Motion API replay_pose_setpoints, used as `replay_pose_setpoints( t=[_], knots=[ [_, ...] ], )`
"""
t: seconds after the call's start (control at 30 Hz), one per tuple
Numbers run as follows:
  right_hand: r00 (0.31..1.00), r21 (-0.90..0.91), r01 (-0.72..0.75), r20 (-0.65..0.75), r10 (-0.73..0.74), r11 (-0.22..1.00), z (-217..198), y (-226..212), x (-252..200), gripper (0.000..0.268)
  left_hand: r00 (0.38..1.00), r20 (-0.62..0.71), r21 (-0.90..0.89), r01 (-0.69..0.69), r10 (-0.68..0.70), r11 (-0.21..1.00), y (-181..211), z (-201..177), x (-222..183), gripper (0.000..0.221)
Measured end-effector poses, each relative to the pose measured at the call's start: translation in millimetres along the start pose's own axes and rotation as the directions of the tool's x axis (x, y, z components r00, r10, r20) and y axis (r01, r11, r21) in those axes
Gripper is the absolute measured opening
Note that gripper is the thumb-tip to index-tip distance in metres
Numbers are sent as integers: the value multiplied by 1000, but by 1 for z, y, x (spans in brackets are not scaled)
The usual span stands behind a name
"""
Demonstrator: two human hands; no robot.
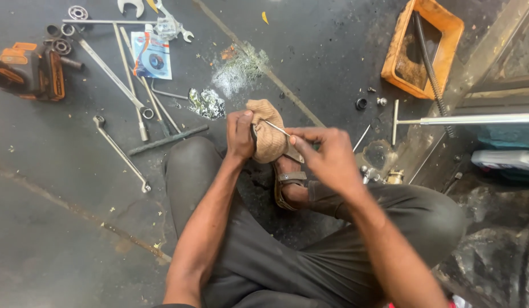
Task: Disassembling, cleaning, and repairing a motorcycle front fork tube using various hand tools.
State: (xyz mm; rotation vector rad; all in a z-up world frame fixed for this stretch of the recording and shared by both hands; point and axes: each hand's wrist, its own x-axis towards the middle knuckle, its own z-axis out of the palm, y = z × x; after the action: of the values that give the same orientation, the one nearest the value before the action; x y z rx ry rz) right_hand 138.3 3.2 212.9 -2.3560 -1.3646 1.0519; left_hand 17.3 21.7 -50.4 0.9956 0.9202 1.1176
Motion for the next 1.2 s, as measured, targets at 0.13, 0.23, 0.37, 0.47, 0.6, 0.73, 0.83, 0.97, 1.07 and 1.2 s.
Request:
replay_pose_setpoints(
  t=[0.13,0.23,0.37,0.47,0.6,0.73,0.83,0.97,1.07,1.2],
  knots=[
    [969,37,146,197,-151,989,-9,52,34,19,998,-45,-56,-45,42,997,-9,0,-12,35],
    [878,120,300,354,-323,946,-26,51,62,22,990,106,-278,122,-96,953,19,-1,-6,35],
    [740,160,247,606,-292,956,-37,42,106,17,965,260,-305,110,-29,946,30,-4,-10,40],
    [658,-191,259,753,-28,947,-47,1,116,20,960,279,-255,111,-37,961,39,1,-15,37],
    [462,-288,519,887,20,805,-25,-49,125,21,920,391,-5,33,-28,999,71,5,-18,34],
    [270,-339,829,939,212,446,10,-79,122,36,907,414,189,-7,-74,982,59,13,-24,33],
    [478,-525,841,833,278,130,26,-113,75,18,894,266,260,-427,361,866,37,15,-28,32],
    [621,-635,766,772,136,105,33,-87,29,25,988,152,343,-48,-6,938,51,19,-11,35],
    [754,-750,657,655,-50,77,32,-60,4,25,966,74,381,203,-249,902,62,21,-3,37],
    [928,-888,372,355,-112,270,27,-44,-13,34,961,-273,357,146,-47,923,33,21,-7,39]
  ],
)
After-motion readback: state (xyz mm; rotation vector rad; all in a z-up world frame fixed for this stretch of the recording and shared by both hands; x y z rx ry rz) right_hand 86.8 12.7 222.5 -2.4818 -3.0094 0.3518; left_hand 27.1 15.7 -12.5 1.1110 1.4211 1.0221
